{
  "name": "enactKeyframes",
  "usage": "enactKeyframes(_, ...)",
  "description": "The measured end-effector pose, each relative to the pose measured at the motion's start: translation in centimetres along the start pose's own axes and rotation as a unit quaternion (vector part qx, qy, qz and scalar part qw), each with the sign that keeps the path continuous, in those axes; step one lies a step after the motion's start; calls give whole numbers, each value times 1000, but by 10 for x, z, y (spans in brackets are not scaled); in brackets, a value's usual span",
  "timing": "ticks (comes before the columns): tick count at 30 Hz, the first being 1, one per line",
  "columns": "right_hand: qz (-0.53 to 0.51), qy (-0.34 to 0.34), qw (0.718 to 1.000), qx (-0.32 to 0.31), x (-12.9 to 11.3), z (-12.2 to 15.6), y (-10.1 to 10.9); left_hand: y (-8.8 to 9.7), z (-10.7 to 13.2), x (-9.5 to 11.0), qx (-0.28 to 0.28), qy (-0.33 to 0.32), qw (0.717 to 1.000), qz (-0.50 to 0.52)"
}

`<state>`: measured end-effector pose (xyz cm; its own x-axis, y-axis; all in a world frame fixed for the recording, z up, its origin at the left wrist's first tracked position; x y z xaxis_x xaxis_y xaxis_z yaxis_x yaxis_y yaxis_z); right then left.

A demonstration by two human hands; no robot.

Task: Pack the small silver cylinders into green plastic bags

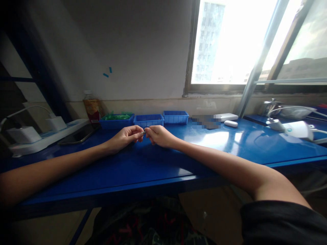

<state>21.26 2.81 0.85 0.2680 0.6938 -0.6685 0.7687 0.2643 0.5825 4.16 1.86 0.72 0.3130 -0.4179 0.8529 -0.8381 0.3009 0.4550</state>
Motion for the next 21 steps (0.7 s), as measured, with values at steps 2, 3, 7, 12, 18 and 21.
enactKeyframes(2,-28,0,1000,-5,1,-1,0,0,0,1,4,-1,1000,4)
enactKeyframes(3,-48,-4,999,-7,3,-1,0,0,0,0,5,-2,1000,4)
enactKeyframes(7,-110,-38,993,-15,8,-2,-1,1,-1,-3,3,-2,1000,15)
enactKeyframes(12,-97,-42,994,-23,8,-2,-1,0,-2,-8,-1,0,1000,25)
enactKeyframes(18,-126,-41,991,-35,3,-1,-1,-1,-1,-5,6,-13,1000,-3)
enactKeyframes(21,-121,-42,991,-35,3,-1,-1,-2,0,-4,9,-17,1000,-22)
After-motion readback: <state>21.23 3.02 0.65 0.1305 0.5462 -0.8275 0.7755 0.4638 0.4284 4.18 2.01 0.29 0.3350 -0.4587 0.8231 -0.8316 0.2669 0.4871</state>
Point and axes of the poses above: each hand's wrist, its own z-axis away from the middle knuckle, its own y-axis out of the back of the hand, x = y × z, the point moved 2 cm from there along -z, towards the middle knuckle, and after that the axes turned 5 degrees about y, right-handed, at the moved point
